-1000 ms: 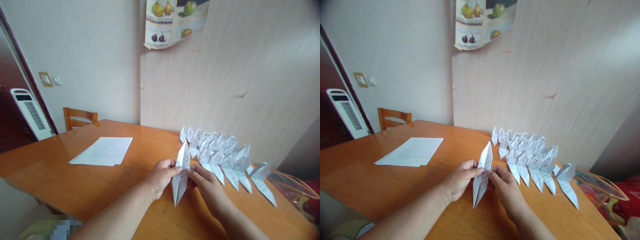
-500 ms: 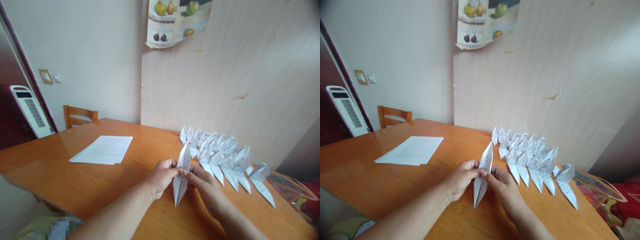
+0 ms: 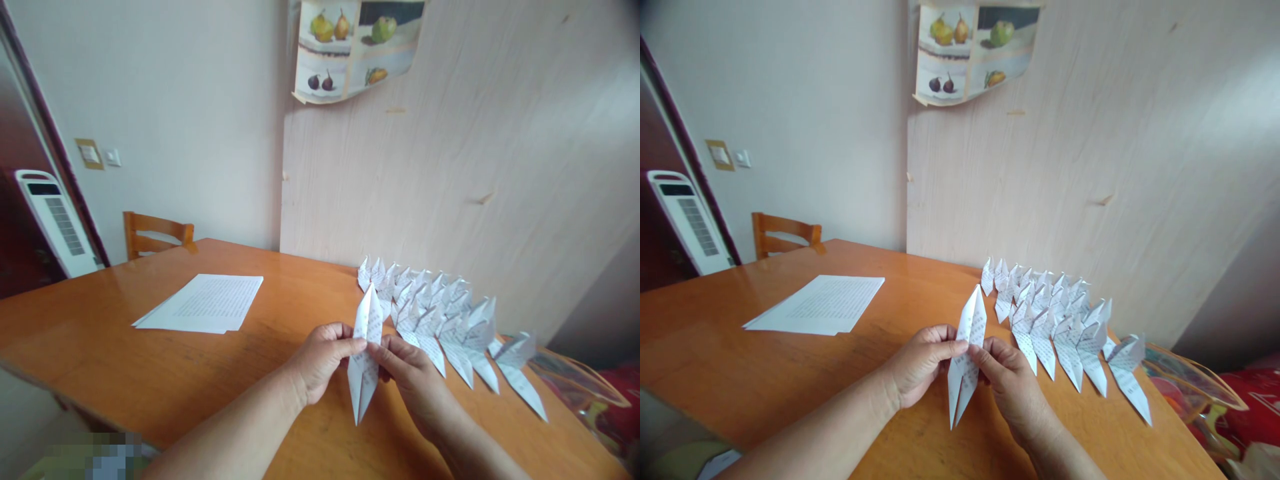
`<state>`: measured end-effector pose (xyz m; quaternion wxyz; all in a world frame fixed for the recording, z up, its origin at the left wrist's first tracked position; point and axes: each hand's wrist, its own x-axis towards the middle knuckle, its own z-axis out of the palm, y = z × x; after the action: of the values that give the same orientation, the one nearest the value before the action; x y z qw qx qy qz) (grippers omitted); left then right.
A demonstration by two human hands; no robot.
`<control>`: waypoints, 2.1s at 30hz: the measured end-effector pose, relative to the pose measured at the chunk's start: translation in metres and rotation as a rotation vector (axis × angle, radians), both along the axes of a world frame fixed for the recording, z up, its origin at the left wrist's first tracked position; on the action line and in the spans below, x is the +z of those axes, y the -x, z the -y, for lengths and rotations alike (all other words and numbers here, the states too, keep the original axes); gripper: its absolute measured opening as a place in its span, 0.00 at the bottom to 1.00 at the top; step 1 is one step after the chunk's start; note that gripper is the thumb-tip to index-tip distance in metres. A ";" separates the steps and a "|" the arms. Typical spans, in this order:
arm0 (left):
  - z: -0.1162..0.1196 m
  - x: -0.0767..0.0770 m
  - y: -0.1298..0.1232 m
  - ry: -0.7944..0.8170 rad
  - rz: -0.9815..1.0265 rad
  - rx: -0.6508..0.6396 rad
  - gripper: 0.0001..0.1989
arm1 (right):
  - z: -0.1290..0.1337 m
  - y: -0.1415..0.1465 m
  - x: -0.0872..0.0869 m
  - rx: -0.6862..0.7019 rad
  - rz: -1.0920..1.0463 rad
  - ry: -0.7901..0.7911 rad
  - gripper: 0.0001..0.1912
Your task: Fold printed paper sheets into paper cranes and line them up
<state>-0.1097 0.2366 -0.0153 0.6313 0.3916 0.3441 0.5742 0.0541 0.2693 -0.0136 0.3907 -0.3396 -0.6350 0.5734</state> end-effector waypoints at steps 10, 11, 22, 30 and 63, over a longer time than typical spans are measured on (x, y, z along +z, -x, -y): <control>-0.001 -0.005 -0.003 -0.028 0.020 -0.043 0.14 | -0.001 -0.001 -0.002 0.005 -0.106 -0.003 0.17; -0.001 -0.005 -0.003 -0.027 0.013 -0.040 0.14 | -0.001 -0.001 -0.003 0.005 -0.103 -0.001 0.17; -0.001 -0.002 -0.001 -0.018 -0.010 0.022 0.14 | -0.004 -0.003 -0.009 0.015 -0.061 0.007 0.18; -0.002 -0.003 -0.001 0.015 -0.033 0.087 0.12 | -0.003 -0.002 -0.011 0.037 -0.086 0.045 0.17; 0.000 -0.001 -0.006 -0.021 0.010 0.111 0.16 | 0.006 0.001 -0.004 0.102 -0.033 0.078 0.17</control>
<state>-0.1042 0.2370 -0.0162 0.5960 0.3756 0.3563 0.6139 0.0535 0.2637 -0.0180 0.3577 -0.3125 -0.6221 0.6225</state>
